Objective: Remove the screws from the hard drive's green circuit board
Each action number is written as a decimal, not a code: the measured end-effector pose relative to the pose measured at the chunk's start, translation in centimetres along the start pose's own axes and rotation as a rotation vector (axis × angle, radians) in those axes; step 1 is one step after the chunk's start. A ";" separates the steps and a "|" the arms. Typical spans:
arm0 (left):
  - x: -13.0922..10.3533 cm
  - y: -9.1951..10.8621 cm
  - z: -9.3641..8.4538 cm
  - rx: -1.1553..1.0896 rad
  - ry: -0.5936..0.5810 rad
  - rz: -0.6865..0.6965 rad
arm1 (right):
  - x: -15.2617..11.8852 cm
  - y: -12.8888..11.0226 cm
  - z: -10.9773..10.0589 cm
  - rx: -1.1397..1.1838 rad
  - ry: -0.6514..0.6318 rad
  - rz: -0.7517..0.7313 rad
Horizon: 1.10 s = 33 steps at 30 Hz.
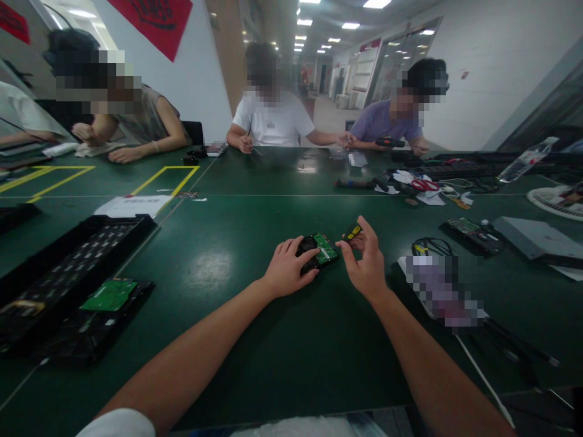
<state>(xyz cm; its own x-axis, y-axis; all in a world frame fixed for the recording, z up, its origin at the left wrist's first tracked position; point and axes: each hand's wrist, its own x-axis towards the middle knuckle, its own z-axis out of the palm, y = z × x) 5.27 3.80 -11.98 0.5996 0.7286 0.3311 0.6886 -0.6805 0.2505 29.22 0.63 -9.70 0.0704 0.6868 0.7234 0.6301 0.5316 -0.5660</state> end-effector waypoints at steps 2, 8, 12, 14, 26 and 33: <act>0.0 0.0 0.0 -0.001 0.000 -0.003 | 0.0 -0.2 0.0 0.021 -0.008 0.009; 0.0 0.0 0.1 -0.001 0.008 0.001 | 0.0 -0.6 0.1 0.119 -0.048 0.041; 0.0 0.0 0.0 0.002 0.007 0.002 | -0.1 -0.4 0.2 0.132 -0.047 0.040; 0.0 0.0 0.1 0.004 0.011 0.003 | -0.2 -0.2 0.3 0.114 -0.027 0.033; 0.0 0.0 -0.1 -0.012 0.009 0.002 | 0.0 -0.3 0.0 0.035 -0.020 0.023; 0.0 -0.1 0.2 -0.006 0.006 0.006 | 0.1 0.0 0.2 -0.089 0.059 -0.037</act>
<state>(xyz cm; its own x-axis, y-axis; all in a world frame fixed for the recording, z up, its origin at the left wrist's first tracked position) 5.25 3.92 -12.18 0.6015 0.7237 0.3383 0.6823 -0.6857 0.2537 29.09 0.75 -9.71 0.0897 0.6361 0.7664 0.6992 0.5078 -0.5033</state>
